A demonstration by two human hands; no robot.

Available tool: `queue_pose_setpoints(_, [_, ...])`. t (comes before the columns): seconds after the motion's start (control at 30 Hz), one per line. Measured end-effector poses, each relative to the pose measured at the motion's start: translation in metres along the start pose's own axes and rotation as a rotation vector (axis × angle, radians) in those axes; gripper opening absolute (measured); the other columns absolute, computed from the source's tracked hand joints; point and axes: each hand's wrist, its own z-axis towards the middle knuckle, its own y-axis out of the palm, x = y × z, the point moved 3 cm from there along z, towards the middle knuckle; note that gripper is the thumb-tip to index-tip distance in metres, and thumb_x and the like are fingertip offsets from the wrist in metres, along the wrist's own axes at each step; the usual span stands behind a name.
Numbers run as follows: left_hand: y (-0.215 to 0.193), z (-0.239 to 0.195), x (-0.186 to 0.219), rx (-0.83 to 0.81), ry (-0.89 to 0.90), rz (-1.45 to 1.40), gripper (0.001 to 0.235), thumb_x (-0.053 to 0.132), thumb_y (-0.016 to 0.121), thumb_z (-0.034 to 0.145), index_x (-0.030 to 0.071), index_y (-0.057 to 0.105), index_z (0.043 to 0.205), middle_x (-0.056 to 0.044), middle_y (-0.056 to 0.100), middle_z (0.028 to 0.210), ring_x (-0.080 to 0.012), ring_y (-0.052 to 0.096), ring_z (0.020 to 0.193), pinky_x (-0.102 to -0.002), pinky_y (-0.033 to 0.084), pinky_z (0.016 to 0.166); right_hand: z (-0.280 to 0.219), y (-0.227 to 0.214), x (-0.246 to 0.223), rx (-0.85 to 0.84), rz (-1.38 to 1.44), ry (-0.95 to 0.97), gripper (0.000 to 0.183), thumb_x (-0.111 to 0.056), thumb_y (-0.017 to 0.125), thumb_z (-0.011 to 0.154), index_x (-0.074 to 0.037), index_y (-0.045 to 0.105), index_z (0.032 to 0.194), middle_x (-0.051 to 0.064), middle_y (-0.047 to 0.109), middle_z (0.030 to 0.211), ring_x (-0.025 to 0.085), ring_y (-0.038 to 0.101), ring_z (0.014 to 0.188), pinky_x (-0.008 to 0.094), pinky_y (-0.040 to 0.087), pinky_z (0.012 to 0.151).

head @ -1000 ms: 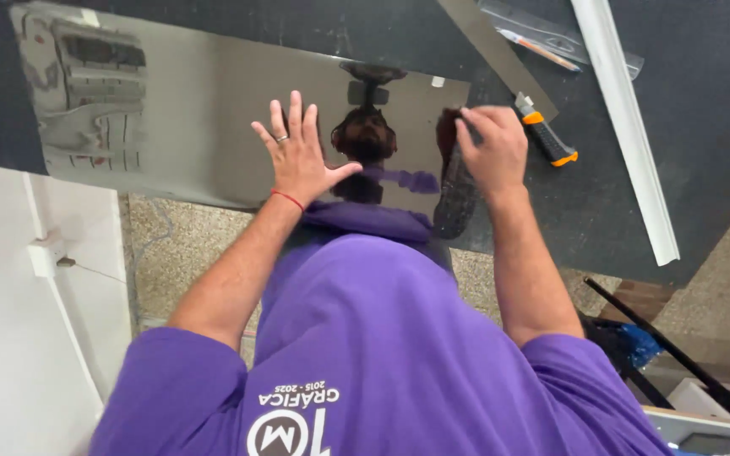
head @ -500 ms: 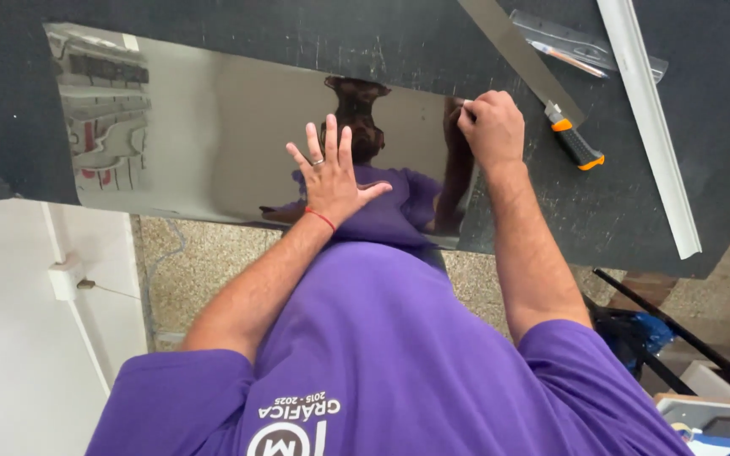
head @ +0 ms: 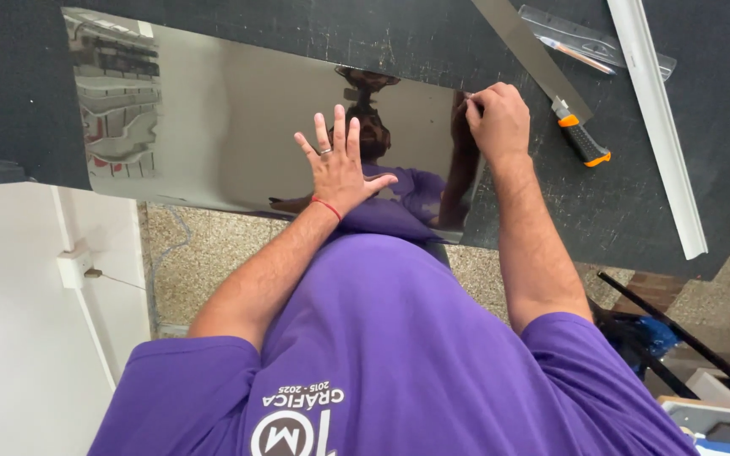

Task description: Measuring, cutting, and rolling a piece of vinyl film on a work table in a print shop.

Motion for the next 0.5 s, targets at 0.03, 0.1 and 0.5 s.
queue_pose_setpoints(0.03, [0.0, 0.0, 0.001, 0.003, 0.002, 0.001, 0.146, 0.095, 0.087, 0.075, 0.005, 0.036, 0.178, -0.024, 0.009, 0.189, -0.0579, 0.005, 0.17, -0.096, 0.008, 0.124, 0.0, -0.002, -0.001, 0.004, -0.001, 0.0, 0.012, -0.03, 0.085, 0.102, -0.018, 0.084, 0.104, -0.002, 0.07, 0.099, 0.02, 0.072, 0.1, 0.034, 0.066, 0.083])
queue_pose_setpoints(0.1, [-0.001, -0.001, 0.001, -0.008, -0.002, 0.006, 0.145, 0.093, 0.087, 0.075, 0.005, 0.035, 0.178, -0.025, 0.009, 0.19, -0.0578, 0.006, 0.17, -0.096, 0.008, 0.124, 0.003, -0.002, -0.004, -0.066, 0.038, 0.054, 0.012, -0.024, 0.08, 0.106, -0.013, 0.077, 0.104, 0.002, 0.065, 0.1, 0.025, 0.071, 0.102, 0.039, 0.067, 0.082])
queue_pose_setpoints(0.5, [-0.007, -0.002, 0.002, -0.064, -0.01, -0.014, 0.144, 0.09, 0.088, 0.077, 0.007, 0.031, 0.18, -0.023, 0.006, 0.19, -0.0573, 0.003, 0.171, -0.095, 0.004, 0.126, -0.005, -0.011, -0.007, -0.074, 0.135, 0.071, 0.013, -0.021, 0.077, 0.114, -0.009, 0.072, 0.113, 0.008, 0.064, 0.106, 0.032, 0.071, 0.109, 0.044, 0.065, 0.089])
